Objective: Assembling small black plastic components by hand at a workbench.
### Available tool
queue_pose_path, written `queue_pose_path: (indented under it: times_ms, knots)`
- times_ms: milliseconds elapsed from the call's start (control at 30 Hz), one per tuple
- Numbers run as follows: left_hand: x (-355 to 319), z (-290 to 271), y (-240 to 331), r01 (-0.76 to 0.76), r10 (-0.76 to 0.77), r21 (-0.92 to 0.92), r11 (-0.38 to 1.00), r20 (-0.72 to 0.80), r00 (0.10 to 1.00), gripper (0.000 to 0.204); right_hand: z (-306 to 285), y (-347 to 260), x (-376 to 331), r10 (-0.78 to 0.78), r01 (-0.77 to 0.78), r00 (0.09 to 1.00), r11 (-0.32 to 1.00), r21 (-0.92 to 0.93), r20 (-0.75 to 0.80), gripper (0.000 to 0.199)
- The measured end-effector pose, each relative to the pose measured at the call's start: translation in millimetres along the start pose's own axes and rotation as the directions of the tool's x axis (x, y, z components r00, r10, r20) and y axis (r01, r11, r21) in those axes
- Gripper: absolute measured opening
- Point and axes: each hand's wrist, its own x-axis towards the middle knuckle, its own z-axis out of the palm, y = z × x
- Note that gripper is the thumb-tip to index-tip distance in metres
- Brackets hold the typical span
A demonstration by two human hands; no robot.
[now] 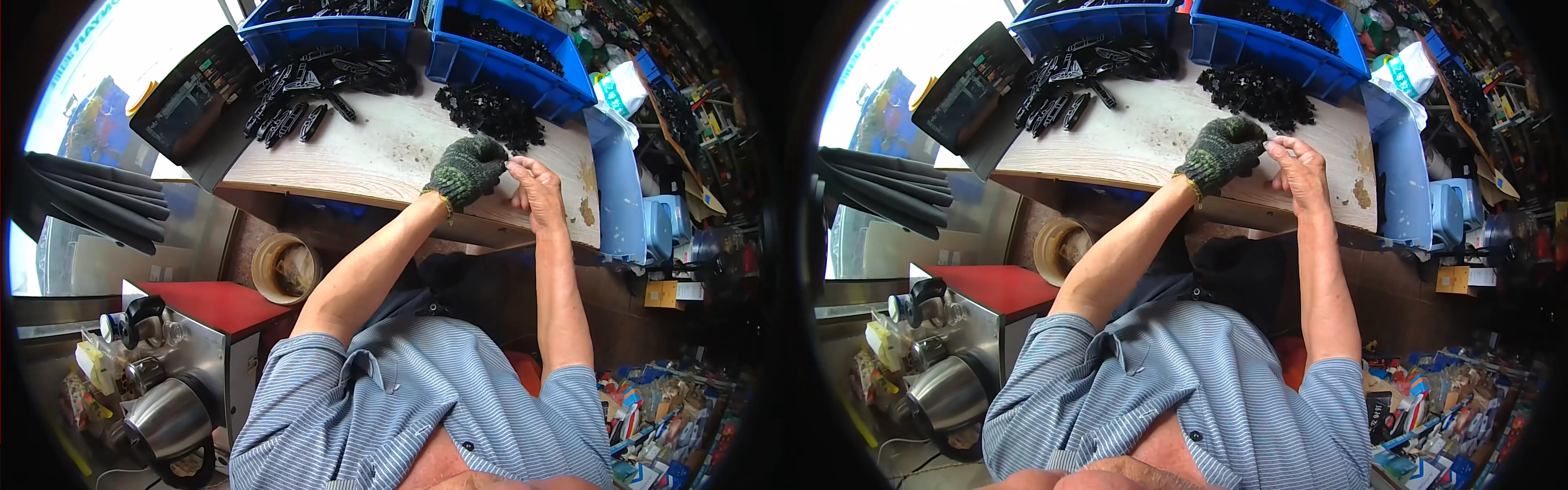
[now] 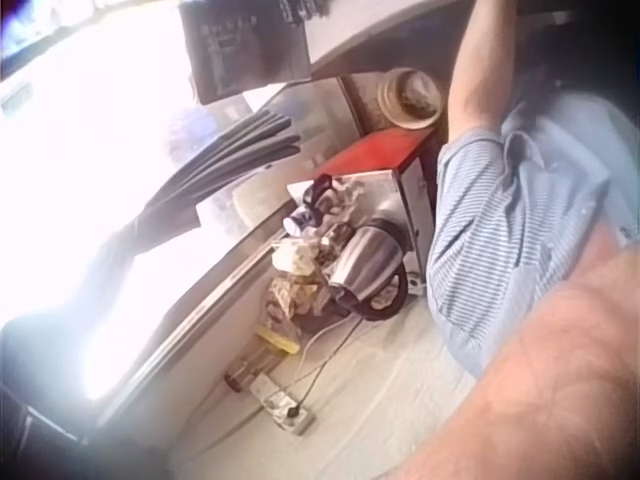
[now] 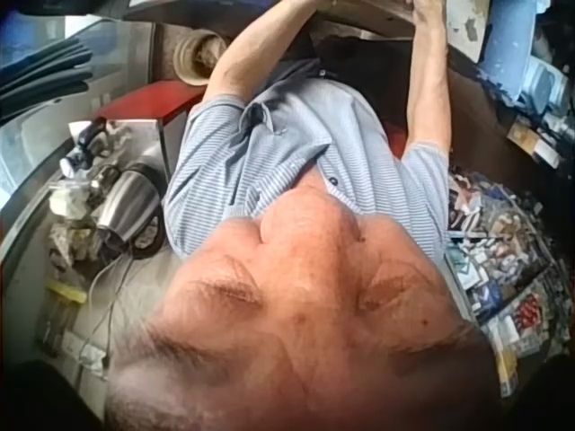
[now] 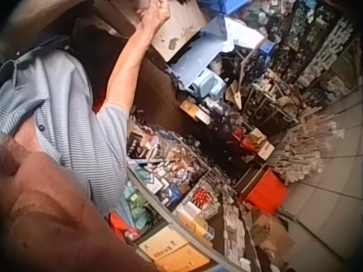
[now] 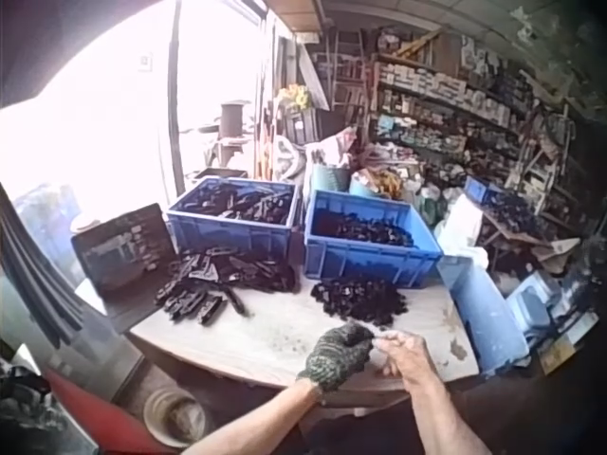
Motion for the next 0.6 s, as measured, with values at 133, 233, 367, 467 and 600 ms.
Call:
queue_pose_path:
  times_ms: [133,233,367,467,600]
  knots:
    - [-6.3,1.0,9.5,0.124,-0.114,-0.185,0.975,0.063,0.991,0.031,1.4,3.0,-2.8,-0.017,0.015,0.999,0.999,0.048,0.032,0.024]
    - [-15.9,5.7,12.6,0.080,-0.071,-0.155,0.985,0.061,0.996,0.027,2.3,9.1,-1.3,-0.030,0.033,0.998,0.997,0.076,-0.049,0.022]
    - [-17.0,17.3,0.3,0.026,-0.036,-0.144,0.989,-0.068,0.997,0.028,-0.7,14.8,0.8,-0.096,0.097,0.994,0.995,0.007,-0.059,0.021]
    - [-19.2,21.8,1.6,0.025,-0.059,-0.316,0.949,-0.099,0.993,0.025,0.9,12.3,-3.5,-0.082,0.087,0.994,0.994,0.065,-0.073,0.022]
    - [-21.3,15.1,-1.3,0.036,-0.092,-0.418,0.908,-0.116,0.989,0.026,6.1,8.8,-6.3,-0.095,0.097,0.995,0.987,0.125,-0.025,0.026]
